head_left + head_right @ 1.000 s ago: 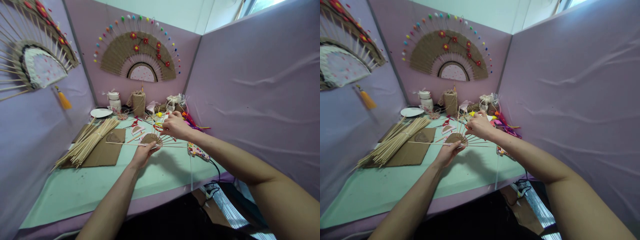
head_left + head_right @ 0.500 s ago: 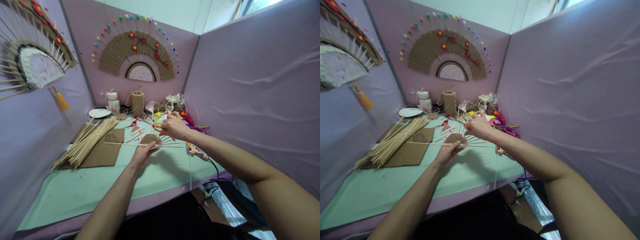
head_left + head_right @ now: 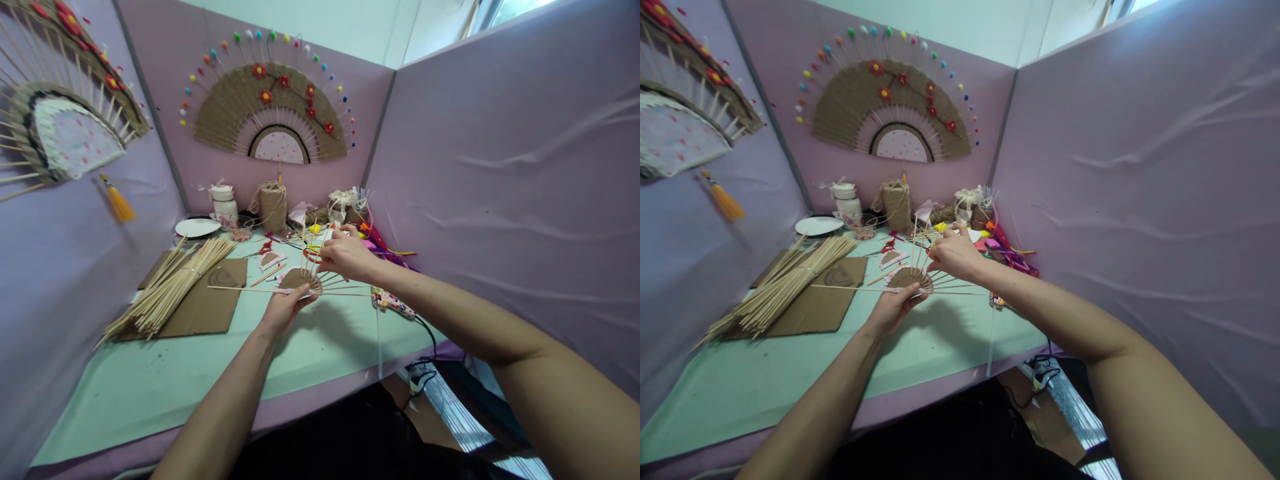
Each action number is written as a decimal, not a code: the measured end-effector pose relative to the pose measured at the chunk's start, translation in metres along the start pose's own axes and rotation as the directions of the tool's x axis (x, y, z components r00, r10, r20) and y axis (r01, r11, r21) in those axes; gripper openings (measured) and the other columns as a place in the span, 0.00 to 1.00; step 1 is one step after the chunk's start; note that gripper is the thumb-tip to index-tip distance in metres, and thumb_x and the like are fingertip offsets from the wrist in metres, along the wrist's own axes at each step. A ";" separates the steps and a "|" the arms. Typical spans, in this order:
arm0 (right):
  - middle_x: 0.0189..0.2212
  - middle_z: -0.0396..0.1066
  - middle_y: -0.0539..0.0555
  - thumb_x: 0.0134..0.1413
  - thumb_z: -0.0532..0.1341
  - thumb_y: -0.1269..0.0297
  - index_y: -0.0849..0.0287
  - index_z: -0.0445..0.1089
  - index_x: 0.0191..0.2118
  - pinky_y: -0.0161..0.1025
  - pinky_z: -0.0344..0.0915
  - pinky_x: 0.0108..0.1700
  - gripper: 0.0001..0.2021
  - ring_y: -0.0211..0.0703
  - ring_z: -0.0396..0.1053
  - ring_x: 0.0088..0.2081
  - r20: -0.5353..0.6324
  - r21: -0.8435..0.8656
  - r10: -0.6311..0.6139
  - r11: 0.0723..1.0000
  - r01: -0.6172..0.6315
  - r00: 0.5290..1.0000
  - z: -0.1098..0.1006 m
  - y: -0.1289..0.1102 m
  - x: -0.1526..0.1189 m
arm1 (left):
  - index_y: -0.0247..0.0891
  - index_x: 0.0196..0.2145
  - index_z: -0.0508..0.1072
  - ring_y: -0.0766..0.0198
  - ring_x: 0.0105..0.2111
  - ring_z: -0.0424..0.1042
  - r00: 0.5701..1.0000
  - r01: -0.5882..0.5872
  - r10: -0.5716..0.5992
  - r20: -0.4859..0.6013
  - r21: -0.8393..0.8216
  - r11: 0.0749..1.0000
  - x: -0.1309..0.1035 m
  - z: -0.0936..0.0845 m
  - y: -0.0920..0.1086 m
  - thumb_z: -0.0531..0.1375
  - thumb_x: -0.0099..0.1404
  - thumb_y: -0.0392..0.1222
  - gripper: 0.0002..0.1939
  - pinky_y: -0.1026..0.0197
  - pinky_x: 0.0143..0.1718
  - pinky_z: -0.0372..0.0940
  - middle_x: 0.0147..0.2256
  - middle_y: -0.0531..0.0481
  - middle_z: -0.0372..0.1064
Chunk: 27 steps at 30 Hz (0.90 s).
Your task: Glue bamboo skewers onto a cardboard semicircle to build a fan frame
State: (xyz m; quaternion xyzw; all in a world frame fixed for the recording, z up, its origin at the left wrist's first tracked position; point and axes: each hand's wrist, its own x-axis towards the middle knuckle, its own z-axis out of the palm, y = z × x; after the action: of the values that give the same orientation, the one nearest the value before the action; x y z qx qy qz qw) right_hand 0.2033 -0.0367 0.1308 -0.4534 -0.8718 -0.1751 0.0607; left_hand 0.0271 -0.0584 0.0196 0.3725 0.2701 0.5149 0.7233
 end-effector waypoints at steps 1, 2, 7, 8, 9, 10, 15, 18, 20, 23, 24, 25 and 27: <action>0.28 0.76 0.53 0.56 0.64 0.51 0.58 0.74 0.25 0.46 0.41 0.44 0.17 0.45 0.59 0.37 -0.003 0.003 0.000 1.000 0.000 1.000 0.001 0.001 0.000 | 0.35 0.38 0.77 0.64 0.35 0.74 1.000 0.002 -0.002 -0.002 -0.002 1.000 0.000 0.000 0.000 0.72 0.48 0.38 0.17 0.59 0.40 0.70 0.36 0.48 0.77; 0.28 0.76 0.53 0.56 0.64 0.50 0.58 0.74 0.25 0.46 0.41 0.44 0.17 0.45 0.59 0.37 -0.008 0.007 -0.001 1.000 0.001 1.000 0.002 0.001 0.000 | 0.35 0.38 0.77 0.64 0.34 0.74 1.000 0.004 -0.004 -0.004 -0.005 1.000 0.000 0.000 0.000 0.71 0.49 0.38 0.17 0.60 0.40 0.70 0.36 0.48 0.77; 0.28 0.75 0.54 0.57 0.63 0.50 0.57 0.75 0.27 0.48 0.42 0.48 0.17 0.46 0.61 0.38 -0.057 0.029 0.013 1.000 -0.012 0.998 0.004 0.002 -0.001 | 0.33 0.36 0.77 0.67 0.32 0.73 1.000 0.007 -0.008 -0.011 -0.034 0.999 0.004 -0.001 0.000 0.71 0.50 0.40 0.15 0.62 0.39 0.71 0.34 0.49 0.77; 0.29 0.76 0.54 0.58 0.62 0.51 0.57 0.75 0.28 0.49 0.42 0.50 0.16 0.47 0.61 0.40 -0.068 0.036 0.016 0.999 -0.013 0.998 0.003 0.003 -0.001 | 0.33 0.35 0.77 0.67 0.32 0.74 1.000 0.007 -0.008 -0.012 -0.042 0.999 0.004 -0.002 0.000 0.71 0.50 0.40 0.15 0.62 0.39 0.71 0.34 0.49 0.77; 0.30 0.76 0.54 0.58 0.62 0.51 0.56 0.76 0.30 0.50 0.41 0.52 0.15 0.48 0.62 0.41 -0.084 0.045 0.019 0.999 -0.016 0.996 0.001 0.004 -0.002 | 0.33 0.35 0.77 0.67 0.33 0.74 1.000 0.007 -0.008 -0.013 -0.050 0.999 0.004 -0.002 0.001 0.71 0.50 0.40 0.15 0.62 0.40 0.71 0.34 0.49 0.77; 0.32 0.76 0.53 0.59 0.62 0.52 0.56 0.76 0.32 0.50 0.41 0.54 0.13 0.49 0.63 0.43 -0.109 0.054 0.027 0.998 -0.021 0.994 -0.002 0.006 -0.002 | 0.33 0.35 0.77 0.67 0.33 0.74 1.000 0.008 -0.009 -0.016 -0.057 0.998 0.005 -0.003 0.002 0.71 0.50 0.40 0.15 0.63 0.40 0.71 0.34 0.49 0.77; 0.43 0.76 0.52 0.61 0.61 0.56 0.52 0.76 0.41 0.54 0.34 0.62 0.09 0.50 0.63 0.50 -0.343 0.085 0.100 0.994 -0.075 0.934 -0.018 0.023 -0.010 | 0.33 0.34 0.76 0.69 0.32 0.74 0.999 0.013 -0.017 -0.041 -0.097 0.995 0.005 -0.006 0.004 0.72 0.49 0.38 0.15 0.63 0.39 0.72 0.33 0.50 0.77; 0.44 0.76 0.52 0.62 0.60 0.57 0.52 0.76 0.40 0.54 0.35 0.62 0.09 0.49 0.64 0.50 -0.428 0.100 0.150 0.988 -0.119 0.891 -0.029 0.032 -0.017 | 0.32 0.33 0.76 0.70 0.30 0.74 0.998 0.016 -0.024 -0.066 -0.119 0.993 0.005 -0.006 0.005 0.72 0.49 0.37 0.13 0.65 0.39 0.73 0.31 0.50 0.77; 0.43 0.76 0.52 0.61 0.60 0.58 0.52 0.76 0.39 0.54 0.37 0.62 0.08 0.48 0.65 0.49 -0.450 0.115 0.186 0.982 -0.150 0.874 -0.035 0.036 -0.021 | 0.32 0.32 0.76 0.71 0.29 0.74 0.997 0.020 -0.029 -0.075 -0.129 0.992 0.005 -0.006 0.006 0.72 0.49 0.35 0.12 0.67 0.38 0.73 0.30 0.50 0.77; 0.42 0.77 0.52 0.61 0.61 0.59 0.52 0.76 0.38 0.53 0.38 0.62 0.07 0.48 0.66 0.48 -0.448 0.141 0.210 0.977 -0.163 0.869 -0.038 0.041 -0.026 | 0.31 0.32 0.77 0.71 0.28 0.74 0.996 0.024 -0.035 -0.079 -0.137 0.990 0.005 -0.005 0.007 0.71 0.50 0.34 0.11 0.68 0.37 0.73 0.29 0.50 0.77; 0.42 0.77 0.52 0.61 0.61 0.59 0.52 0.75 0.38 0.53 0.39 0.61 0.07 0.48 0.66 0.48 -0.441 0.151 0.215 0.975 -0.164 0.872 -0.037 0.043 -0.026 | 0.32 0.32 0.77 0.71 0.28 0.74 0.996 0.024 -0.035 -0.079 -0.139 0.990 0.005 -0.005 0.007 0.71 0.51 0.33 0.10 0.68 0.37 0.73 0.30 0.49 0.77; 0.43 0.77 0.53 0.60 0.61 0.60 0.52 0.75 0.38 0.52 0.40 0.61 0.06 0.48 0.66 0.48 -0.432 0.163 0.222 0.972 -0.166 0.874 -0.035 0.044 -0.027 | 0.32 0.32 0.77 0.70 0.28 0.75 0.996 0.025 -0.036 -0.078 -0.141 0.990 0.005 -0.005 0.007 0.70 0.51 0.33 0.10 0.68 0.37 0.73 0.31 0.49 0.77; 0.43 0.76 0.53 0.60 0.62 0.60 0.53 0.75 0.38 0.51 0.43 0.59 0.06 0.47 0.67 0.49 -0.407 0.209 0.246 0.963 -0.172 0.880 -0.030 0.045 -0.027 | 0.33 0.34 0.77 0.69 0.29 0.75 0.996 0.025 -0.037 -0.076 -0.146 0.989 0.005 -0.005 0.007 0.70 0.52 0.33 0.10 0.67 0.38 0.73 0.33 0.49 0.78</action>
State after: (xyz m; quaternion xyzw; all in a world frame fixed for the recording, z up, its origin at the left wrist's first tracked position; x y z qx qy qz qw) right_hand 0.2542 -0.0443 0.1632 -0.4886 -0.7942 -0.1898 0.3074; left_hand 0.0206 -0.0507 0.0225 0.2942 0.2659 0.5361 0.7452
